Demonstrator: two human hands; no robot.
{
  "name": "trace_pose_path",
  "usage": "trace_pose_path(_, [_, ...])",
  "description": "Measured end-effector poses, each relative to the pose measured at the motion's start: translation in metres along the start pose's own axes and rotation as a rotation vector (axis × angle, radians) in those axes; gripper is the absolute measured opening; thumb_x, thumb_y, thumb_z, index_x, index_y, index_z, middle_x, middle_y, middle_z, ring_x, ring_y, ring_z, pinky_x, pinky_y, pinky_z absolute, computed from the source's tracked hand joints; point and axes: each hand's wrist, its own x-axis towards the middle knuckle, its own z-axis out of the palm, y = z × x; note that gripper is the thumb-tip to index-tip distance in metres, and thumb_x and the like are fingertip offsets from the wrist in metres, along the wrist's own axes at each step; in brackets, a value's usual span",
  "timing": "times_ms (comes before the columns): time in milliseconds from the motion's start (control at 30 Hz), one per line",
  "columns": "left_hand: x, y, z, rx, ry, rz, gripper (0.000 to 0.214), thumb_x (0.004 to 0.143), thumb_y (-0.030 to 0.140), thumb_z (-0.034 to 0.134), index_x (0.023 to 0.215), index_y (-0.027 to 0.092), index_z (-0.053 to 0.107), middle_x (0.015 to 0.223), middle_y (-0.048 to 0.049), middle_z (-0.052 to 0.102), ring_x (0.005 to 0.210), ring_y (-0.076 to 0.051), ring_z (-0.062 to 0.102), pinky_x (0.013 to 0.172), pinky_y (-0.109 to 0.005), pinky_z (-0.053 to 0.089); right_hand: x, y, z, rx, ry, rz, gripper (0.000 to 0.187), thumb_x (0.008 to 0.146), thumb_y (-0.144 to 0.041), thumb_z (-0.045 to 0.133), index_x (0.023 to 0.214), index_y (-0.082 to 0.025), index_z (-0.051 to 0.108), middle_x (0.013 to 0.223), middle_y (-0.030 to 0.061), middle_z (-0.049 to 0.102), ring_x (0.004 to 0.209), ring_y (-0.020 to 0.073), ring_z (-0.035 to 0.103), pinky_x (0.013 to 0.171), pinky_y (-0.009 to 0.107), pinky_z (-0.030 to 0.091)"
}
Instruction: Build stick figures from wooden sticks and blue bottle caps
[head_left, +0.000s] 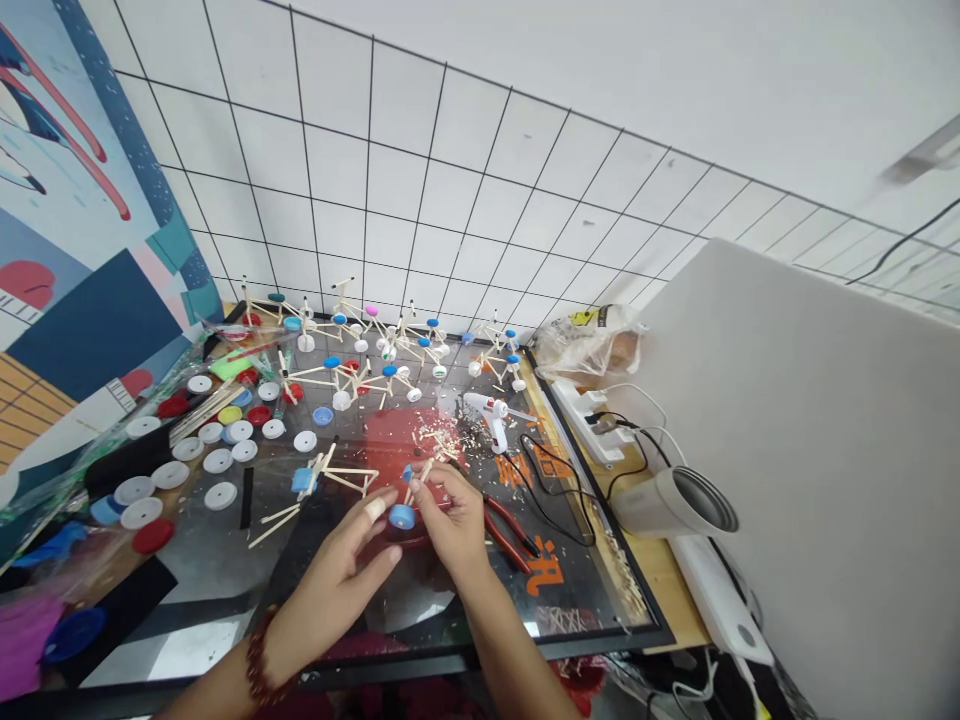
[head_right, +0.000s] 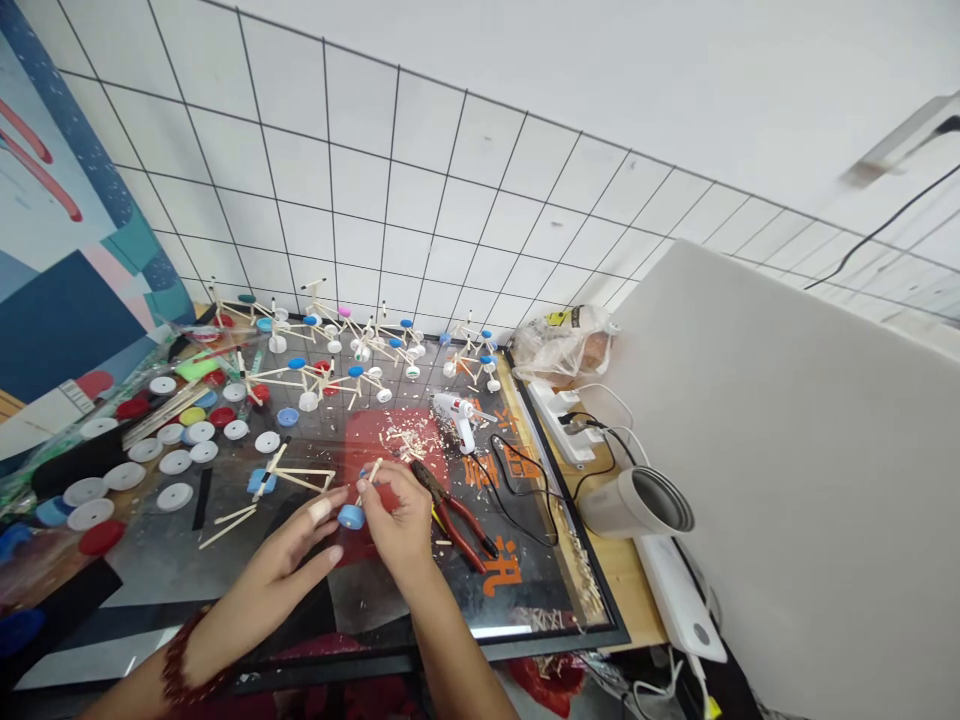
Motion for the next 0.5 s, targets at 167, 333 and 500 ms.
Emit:
trace_pose_path(167, [-0.021,0.008,-0.055,0.486,0.292,0.339,0.029,0.091,0.025,0.063,0.118,0.029,0.070,0.120,-0.0052,0.072,0.110,-0.023,0.069,0.099,-0.034,0.054,0.006,0.007,-0.006,-0.207,-0.145,-0.164,0.007,0.088,-0.020,0.065,0.084,-0.024,0.070,0.093,0.0055,0.077,0.092,0.0214,0.071,0.088,0.038,0.053])
trace_pose_path(333, [0.021,0.003,-0.090,0.656,0.341,0.357,0.036,0.089,0.033,0.065,0.124,0.024,0.065,0.124,-0.0089,0.068,0.115,-0.029,0.065,0.103,-0.043,0.051,0.004,0.020,0.008,-0.368,-0.284,-0.287,0.009,0.089,-0.018,0.062,0.090,-0.025,0.068,0.096,0.0041,0.077,0.092,0.0214,0.071,0.097,0.045,0.048])
trace_pose_path(500, [0.053,-0.013,-0.093,0.625,0.221,0.266,0.067,0.082,0.038,0.072,0.143,0.025,0.048,0.143,-0.0131,0.056,0.131,-0.033,0.056,0.111,-0.051,0.044,0.004,0.024,0.015,-0.410,-0.299,-0.280,0.009,0.089,-0.018,0.061,0.089,-0.025,0.068,0.096,0.0038,0.077,0.091,0.0202,0.071,0.101,0.045,0.045])
